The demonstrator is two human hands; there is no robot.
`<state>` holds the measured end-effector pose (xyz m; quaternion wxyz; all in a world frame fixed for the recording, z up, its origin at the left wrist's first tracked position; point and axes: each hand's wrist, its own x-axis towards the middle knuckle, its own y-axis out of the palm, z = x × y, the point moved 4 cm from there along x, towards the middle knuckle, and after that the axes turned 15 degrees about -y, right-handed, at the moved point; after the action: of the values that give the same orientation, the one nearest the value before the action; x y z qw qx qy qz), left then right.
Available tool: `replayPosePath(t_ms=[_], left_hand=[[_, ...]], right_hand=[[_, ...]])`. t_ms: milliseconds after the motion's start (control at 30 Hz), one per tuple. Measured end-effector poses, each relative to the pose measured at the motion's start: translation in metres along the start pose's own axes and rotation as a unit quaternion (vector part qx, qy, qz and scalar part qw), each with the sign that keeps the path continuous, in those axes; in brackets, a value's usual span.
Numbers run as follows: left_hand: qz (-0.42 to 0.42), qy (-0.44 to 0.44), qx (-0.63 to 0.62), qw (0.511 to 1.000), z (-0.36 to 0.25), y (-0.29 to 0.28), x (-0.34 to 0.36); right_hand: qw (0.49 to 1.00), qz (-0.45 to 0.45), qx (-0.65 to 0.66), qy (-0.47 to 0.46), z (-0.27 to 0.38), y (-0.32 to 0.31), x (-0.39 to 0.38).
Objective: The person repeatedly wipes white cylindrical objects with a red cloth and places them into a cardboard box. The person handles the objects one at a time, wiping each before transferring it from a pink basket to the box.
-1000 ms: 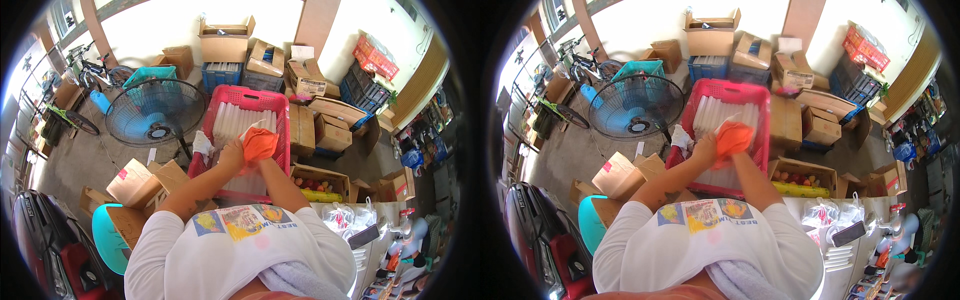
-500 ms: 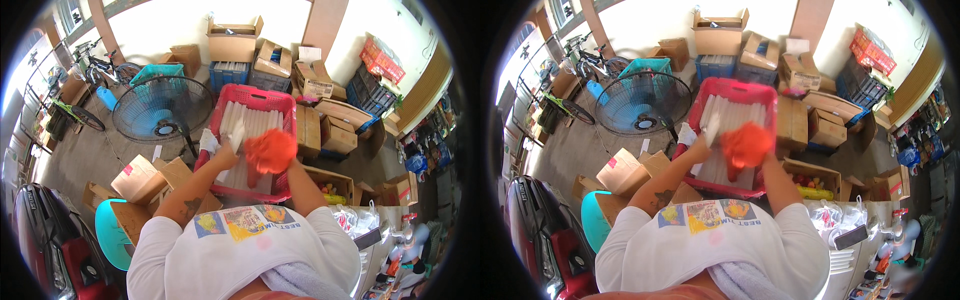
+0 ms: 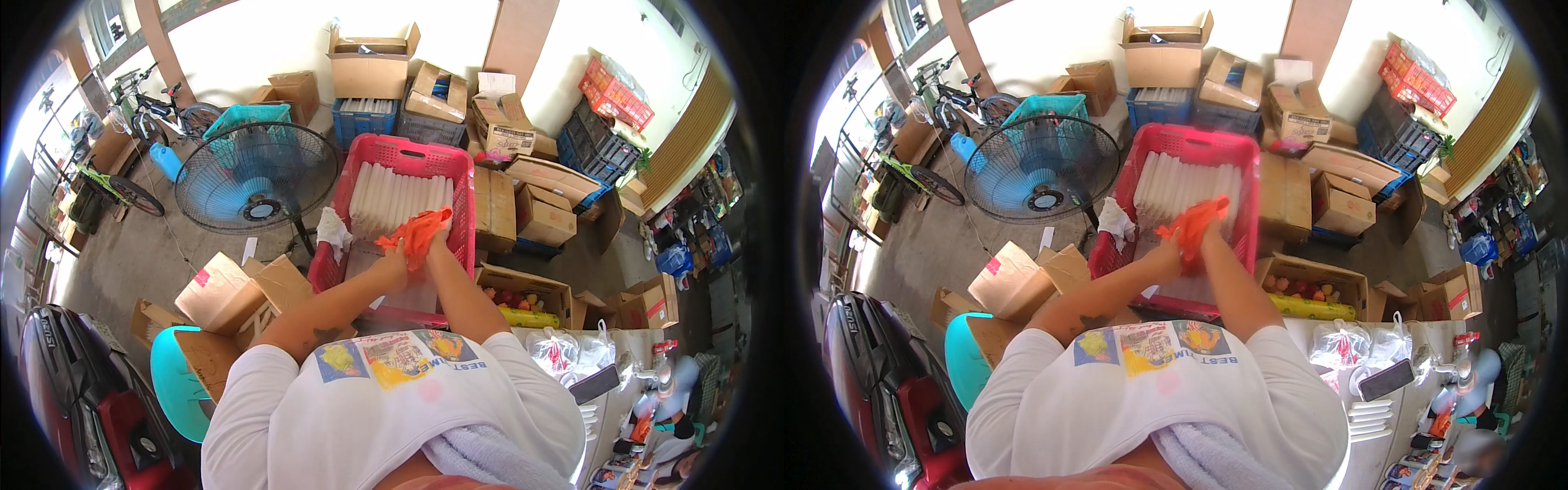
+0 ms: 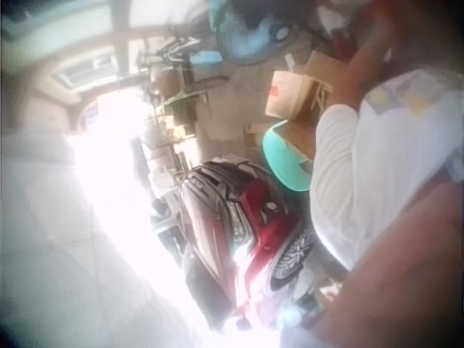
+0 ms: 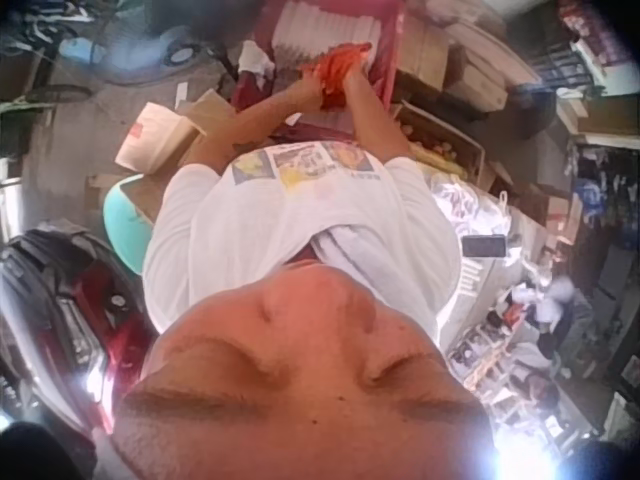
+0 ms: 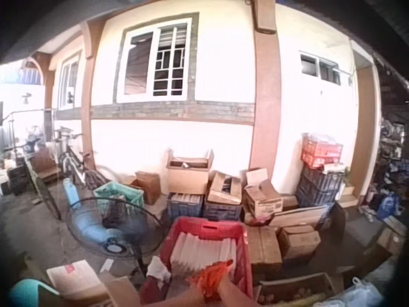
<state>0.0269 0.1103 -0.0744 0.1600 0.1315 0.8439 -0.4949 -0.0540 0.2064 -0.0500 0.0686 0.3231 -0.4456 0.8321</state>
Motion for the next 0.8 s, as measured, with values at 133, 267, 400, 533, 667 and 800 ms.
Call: replayPosePath(t_ms=[133, 267, 400, 533, 667, 800], left_hand=[[0.072, 0.043, -0.096, 0.992, -0.007, -0.013, -0.013], [0.328, 0.021, -0.365, 0.871, 0.012, -0.037, -0.021], [0.087, 0.097, -0.403, 0.906, 0.018, -0.063, -0.006], [-0.057, 0.024, 0.022, 0.998, -0.002, -0.044, -0.002], [-0.126, 0.128, -0.024, 0.984, -0.016, -0.046, -0.025], [-0.143, 0.16, -0.449, 0.867, -0.007, -0.058, -0.034]], right_hand=[[0.998, 0.01, 0.067, -0.001, -0.047, 0.016, 0.001], [0.98, 0.058, 0.186, -0.042, -0.065, 0.003, 0.013], [0.892, 0.167, 0.395, -0.146, -0.006, -0.024, 0.005], [0.889, 0.297, -0.28, -0.207, 0.038, -0.023, -0.016], [0.985, 0.121, -0.042, -0.115, 0.011, -0.015, 0.0], [0.986, 0.096, 0.027, -0.136, -0.027, 0.006, 0.004]])
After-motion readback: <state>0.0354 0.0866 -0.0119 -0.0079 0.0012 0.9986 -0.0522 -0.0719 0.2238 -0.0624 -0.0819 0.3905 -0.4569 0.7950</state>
